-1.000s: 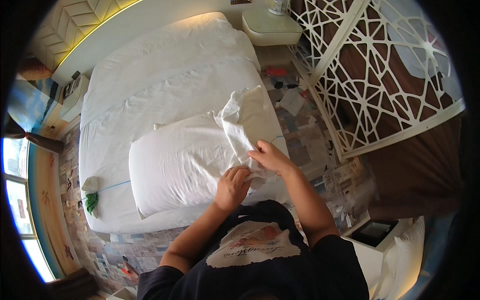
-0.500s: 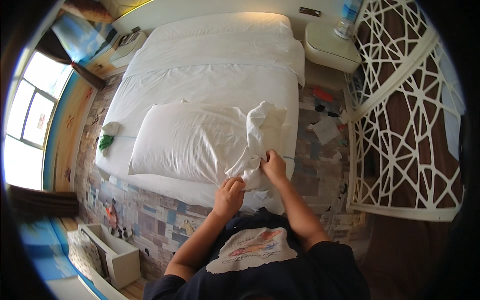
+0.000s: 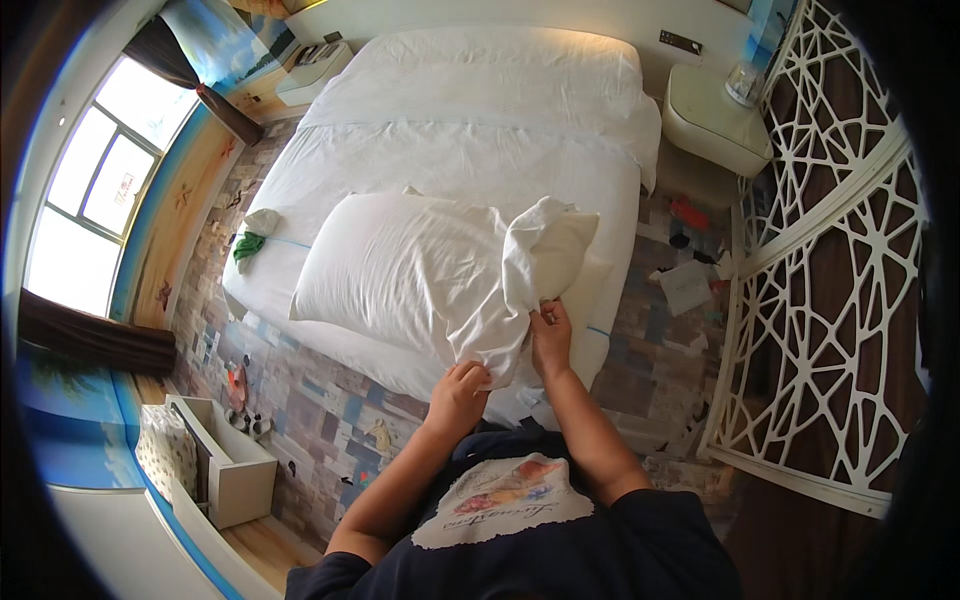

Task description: The person places a white pillow on a bed and inserts it into a white pillowcase. They repeatedly adjust the case, pull the corners, and smooth the surface until the pillow is fully enclosed and aligned on the bed.

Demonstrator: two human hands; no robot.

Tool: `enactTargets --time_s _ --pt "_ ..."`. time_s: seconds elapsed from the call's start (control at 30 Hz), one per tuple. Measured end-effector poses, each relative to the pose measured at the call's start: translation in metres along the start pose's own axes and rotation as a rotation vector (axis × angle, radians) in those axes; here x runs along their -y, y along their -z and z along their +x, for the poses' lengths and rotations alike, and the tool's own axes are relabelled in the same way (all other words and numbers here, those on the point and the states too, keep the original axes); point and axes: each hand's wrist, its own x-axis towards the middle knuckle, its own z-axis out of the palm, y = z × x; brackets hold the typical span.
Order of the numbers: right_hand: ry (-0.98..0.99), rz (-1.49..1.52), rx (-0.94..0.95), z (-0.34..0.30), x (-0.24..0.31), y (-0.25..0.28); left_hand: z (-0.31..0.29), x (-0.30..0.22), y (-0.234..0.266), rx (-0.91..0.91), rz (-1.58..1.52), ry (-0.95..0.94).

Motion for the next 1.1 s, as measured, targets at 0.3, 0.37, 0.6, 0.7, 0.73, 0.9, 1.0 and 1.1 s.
enactTargets --time_s 0.3,0.37,0.6,0.7,0.73,0.9,1.0,1.1 --pt "0.226 -0.121 0.386 -0.006 -0.005 -0.039 0.077 -0.011 0.054 0.030 -0.084 0.204" --pt "0.185 -0.144 0.433 -0.015 0.000 -0.045 0.109 -0.003 0.048 -0.119 0.064 0.015" --pt "0.214 -0.244 0.422 -0.028 -0.008 -0.047 0.157 0.033 0.015 0.104 0.396 0.470" --pt "0.108 -0.157 0.326 -0.026 -0.001 -0.039 0.159 0.035 0.022 0.268 0.397 0.509" --pt "0.025 -0.003 0.227 -0.019 -0.002 -0.039 0.161 0.034 0.024 0.327 0.394 0.508" --pt "-0.258 0.080 0.250 0.012 0.034 -0.032 0.143 0.043 0.033 0.115 0.117 0.302" --pt "-0.241 0.022 0.439 0.012 0.044 -0.047 0.142 0.034 0.043 0.043 0.010 0.281" --pt "-0.090 0.022 0.375 0.013 0.026 -0.060 0.142 0.026 0.058 0.037 -0.113 0.313"
